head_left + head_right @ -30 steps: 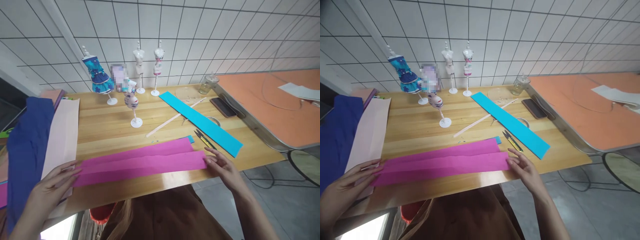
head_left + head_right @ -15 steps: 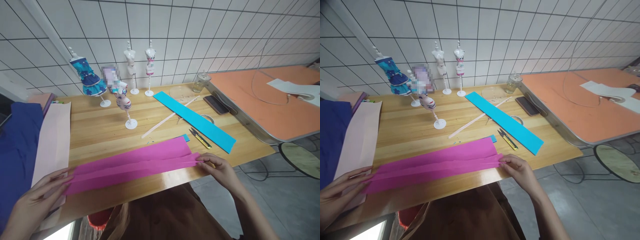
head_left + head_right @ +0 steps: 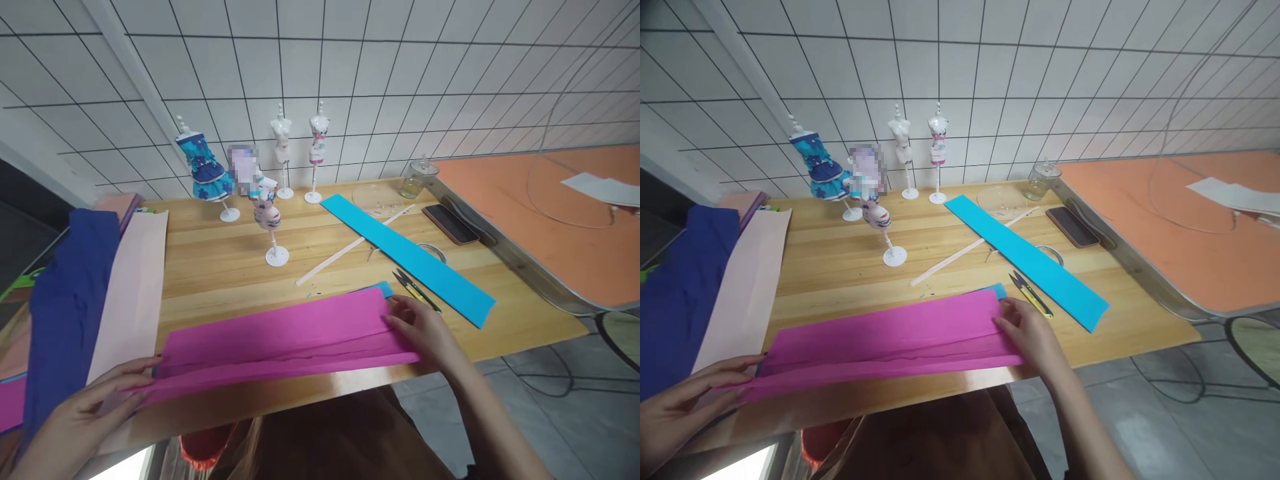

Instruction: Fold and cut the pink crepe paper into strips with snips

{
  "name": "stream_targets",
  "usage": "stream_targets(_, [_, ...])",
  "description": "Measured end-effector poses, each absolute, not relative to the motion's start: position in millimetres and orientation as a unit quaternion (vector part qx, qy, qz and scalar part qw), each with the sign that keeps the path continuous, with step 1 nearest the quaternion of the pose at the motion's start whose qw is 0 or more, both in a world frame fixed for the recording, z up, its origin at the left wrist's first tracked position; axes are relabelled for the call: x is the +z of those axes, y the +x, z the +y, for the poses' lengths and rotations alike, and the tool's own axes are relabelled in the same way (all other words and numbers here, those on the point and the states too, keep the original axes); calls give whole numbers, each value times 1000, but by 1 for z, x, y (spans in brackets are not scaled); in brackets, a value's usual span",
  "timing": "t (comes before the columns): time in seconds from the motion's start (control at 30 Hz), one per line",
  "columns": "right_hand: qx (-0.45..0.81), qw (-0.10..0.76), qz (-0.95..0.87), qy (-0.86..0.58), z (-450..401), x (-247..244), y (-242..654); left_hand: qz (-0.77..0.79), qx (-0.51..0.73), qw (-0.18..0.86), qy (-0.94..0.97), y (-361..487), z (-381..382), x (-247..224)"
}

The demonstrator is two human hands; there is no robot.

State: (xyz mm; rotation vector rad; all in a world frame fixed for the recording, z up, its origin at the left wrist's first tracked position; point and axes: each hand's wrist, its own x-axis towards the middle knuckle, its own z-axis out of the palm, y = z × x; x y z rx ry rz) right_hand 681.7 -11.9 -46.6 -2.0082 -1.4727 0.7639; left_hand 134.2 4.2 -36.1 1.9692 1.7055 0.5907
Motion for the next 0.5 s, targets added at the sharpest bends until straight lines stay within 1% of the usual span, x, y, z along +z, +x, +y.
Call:
stream_targets(0.1, [265, 244, -560, -746, -9, -53, 675, 627, 226, 310, 678, 136, 1, -33])
stream_targets(0.27, [256, 237, -588, -729, -13, -40, 676, 634, 260, 323, 653, 139, -2, -26])
stream_targets(0.4, [228, 244, -602, -725, -3, -13, 690, 608, 266, 329, 672, 144, -2, -17])
stream_targets(0.5, [190, 233, -610, -733, 21, 9, 705, 580, 276, 333, 690, 159, -4, -9])
